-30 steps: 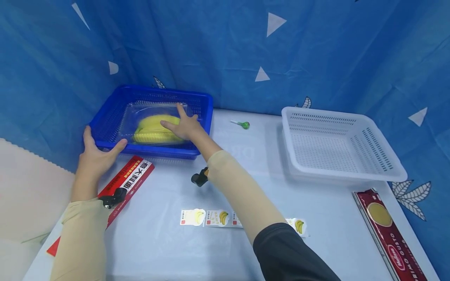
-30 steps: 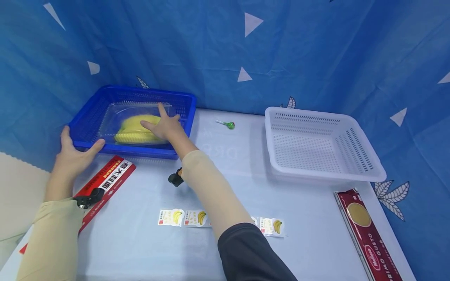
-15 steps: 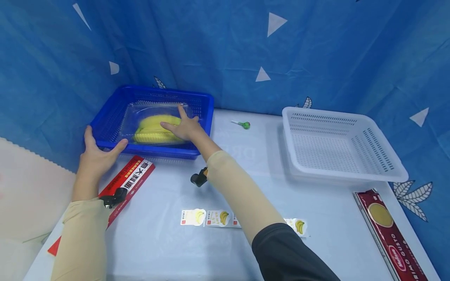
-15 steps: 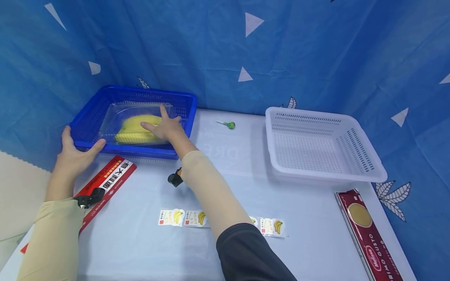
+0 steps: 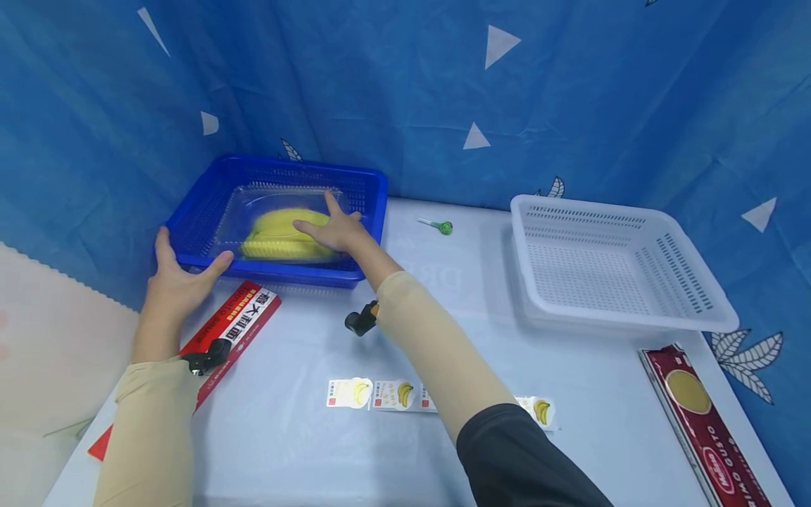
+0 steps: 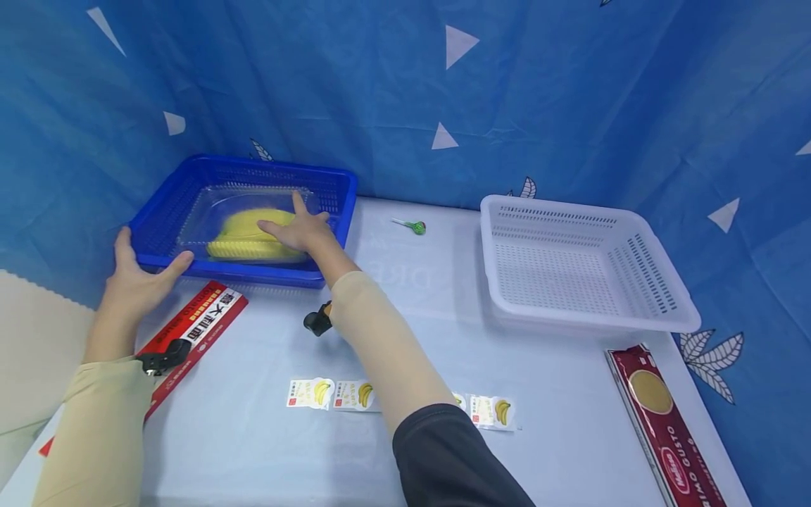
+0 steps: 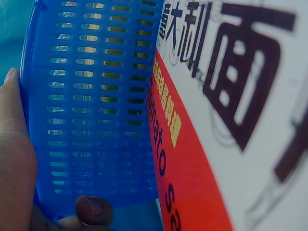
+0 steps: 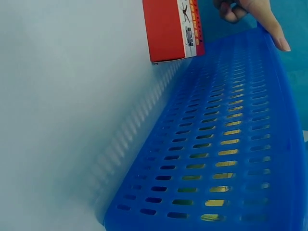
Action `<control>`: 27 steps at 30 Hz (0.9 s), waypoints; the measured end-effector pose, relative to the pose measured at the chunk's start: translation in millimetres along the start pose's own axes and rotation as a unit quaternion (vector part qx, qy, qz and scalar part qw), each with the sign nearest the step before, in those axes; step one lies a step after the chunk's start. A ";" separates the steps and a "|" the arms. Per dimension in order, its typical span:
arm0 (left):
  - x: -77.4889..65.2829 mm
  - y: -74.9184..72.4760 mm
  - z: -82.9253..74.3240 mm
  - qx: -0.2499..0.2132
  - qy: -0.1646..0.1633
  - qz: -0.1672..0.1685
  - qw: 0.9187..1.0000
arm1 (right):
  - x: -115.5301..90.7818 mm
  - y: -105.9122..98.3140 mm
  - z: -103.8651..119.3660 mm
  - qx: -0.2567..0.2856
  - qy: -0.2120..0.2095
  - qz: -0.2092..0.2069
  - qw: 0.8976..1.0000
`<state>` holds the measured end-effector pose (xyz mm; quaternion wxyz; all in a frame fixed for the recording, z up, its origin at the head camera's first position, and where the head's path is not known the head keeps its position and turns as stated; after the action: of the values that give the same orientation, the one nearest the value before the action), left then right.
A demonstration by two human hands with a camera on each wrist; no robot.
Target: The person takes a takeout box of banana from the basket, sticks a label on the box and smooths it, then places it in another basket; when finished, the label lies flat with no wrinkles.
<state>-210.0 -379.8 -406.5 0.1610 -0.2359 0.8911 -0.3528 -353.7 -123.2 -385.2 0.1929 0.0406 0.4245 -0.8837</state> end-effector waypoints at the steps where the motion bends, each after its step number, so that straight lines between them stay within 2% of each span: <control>1: -0.2 0.0 -0.2 0.000 0.000 0.000 1.000 | 0.5 0.2 -0.1 0.005 -0.001 0.001 1.000; 18: -3.5 -0.8 -1.9 -0.003 0.005 0.001 1.000 | -1.2 -0.5 1.0 0.116 0.006 -0.001 0.993; 27: -4.9 -0.8 -3.0 -0.005 0.005 0.002 1.000 | -3.3 -3.1 2.3 0.144 -0.003 -0.003 0.990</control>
<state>-207.0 -376.1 -403.3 0.1560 -0.2329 0.8940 -0.3495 -351.6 -122.2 -380.7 0.1834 0.0640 0.2928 -0.9362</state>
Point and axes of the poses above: each hand's wrist, its own x-axis towards the middle knuckle, its own y-axis out of the palm, z = x × y, the point moved 10 cm from there along x, towards the middle knuckle, and after that the axes turned 7 degrees about -z, right-handed, at the moved point
